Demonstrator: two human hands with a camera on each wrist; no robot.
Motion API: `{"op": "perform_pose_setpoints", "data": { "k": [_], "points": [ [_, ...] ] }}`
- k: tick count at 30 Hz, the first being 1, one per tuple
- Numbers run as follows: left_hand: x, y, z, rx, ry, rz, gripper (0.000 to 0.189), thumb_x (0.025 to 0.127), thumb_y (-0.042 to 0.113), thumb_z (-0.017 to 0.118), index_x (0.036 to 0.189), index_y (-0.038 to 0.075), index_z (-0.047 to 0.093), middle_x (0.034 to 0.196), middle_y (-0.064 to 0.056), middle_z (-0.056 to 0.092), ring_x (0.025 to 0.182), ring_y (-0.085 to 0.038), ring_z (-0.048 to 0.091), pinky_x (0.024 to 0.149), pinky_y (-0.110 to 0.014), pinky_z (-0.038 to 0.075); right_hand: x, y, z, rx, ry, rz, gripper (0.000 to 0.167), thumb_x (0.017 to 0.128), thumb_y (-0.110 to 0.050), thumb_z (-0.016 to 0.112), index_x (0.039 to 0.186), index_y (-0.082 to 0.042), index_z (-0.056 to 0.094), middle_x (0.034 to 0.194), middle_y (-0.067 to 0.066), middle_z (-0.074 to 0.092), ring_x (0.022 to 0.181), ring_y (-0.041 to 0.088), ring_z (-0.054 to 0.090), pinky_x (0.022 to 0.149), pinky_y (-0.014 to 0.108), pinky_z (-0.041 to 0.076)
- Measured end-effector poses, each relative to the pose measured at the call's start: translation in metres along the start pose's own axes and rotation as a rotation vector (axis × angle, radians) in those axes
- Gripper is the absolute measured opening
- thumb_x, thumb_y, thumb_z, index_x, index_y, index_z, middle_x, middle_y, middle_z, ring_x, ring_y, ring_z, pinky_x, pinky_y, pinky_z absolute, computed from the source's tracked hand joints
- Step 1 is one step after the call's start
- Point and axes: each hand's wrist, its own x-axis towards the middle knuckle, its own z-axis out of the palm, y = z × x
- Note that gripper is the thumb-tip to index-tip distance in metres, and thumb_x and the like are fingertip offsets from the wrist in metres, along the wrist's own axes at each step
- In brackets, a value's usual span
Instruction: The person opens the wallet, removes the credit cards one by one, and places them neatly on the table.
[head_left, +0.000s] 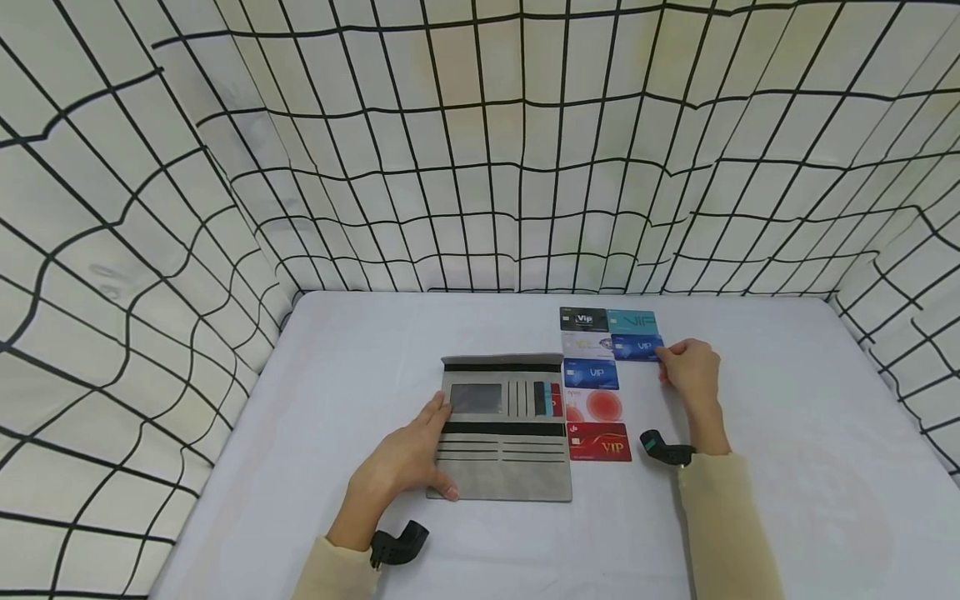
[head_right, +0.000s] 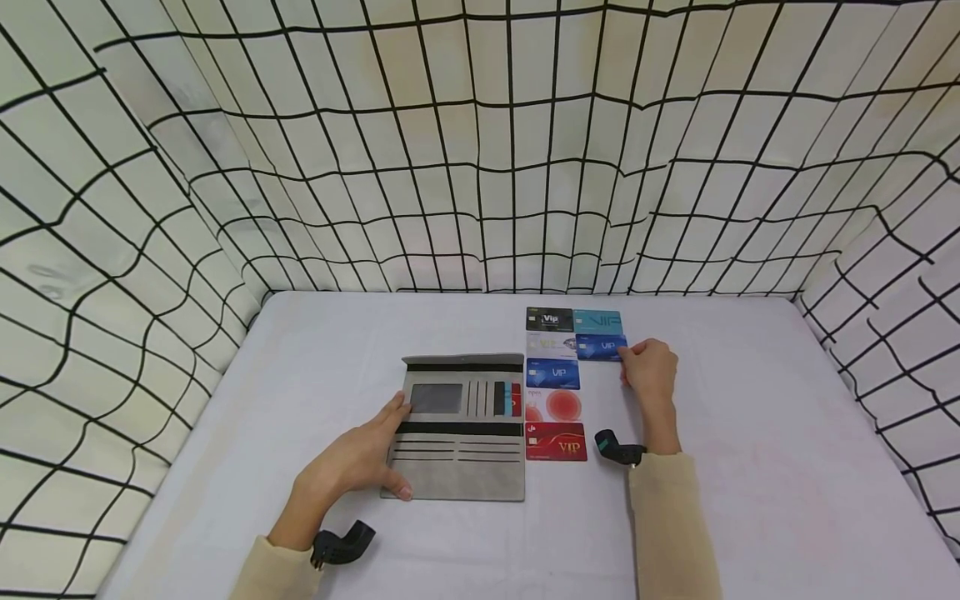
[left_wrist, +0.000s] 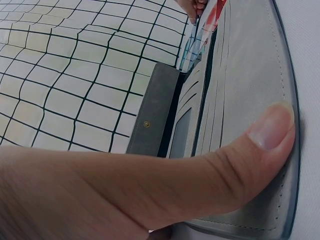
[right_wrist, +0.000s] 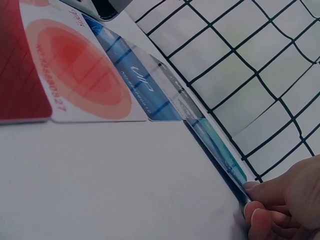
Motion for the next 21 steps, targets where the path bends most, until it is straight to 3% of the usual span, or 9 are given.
{"op": "perform_pose_setpoints", "data": {
  "k": [11,21],
  "points": [
    [0.001,-0.001,0.0005,0.007,0.003,0.005,0.125,0.054,0.035,0.099,0.153,-0.004,0.033,0.166,-0.018,0.022,0.144,-0.038,0.043,0.106,-0.052,0.048,0.0014,-0.0002,0.0033,-0.045,0.031,-0.011,0.029,0.1,-0.021,0.059,0.097,0.007,0.066,0.055,0.005,0.061,0.051,0.016,0.054,0.051,0.028,0.04],
    [0.0014,-0.0009,0.0006,0.012,0.006,0.008,0.125,0.054,0.035,0.099,0.153,-0.004,0.034,0.166,-0.019,0.022,0.142,-0.04,0.045,0.107,-0.054,0.046,0.0,-0.002,0.004,-0.047,0.033,0.014,0.029,0.101,-0.021,0.058,0.102,0.007,0.064,0.061,0.008,0.062,0.055,0.018,0.055,0.053,0.026,0.042]
  ]
}}
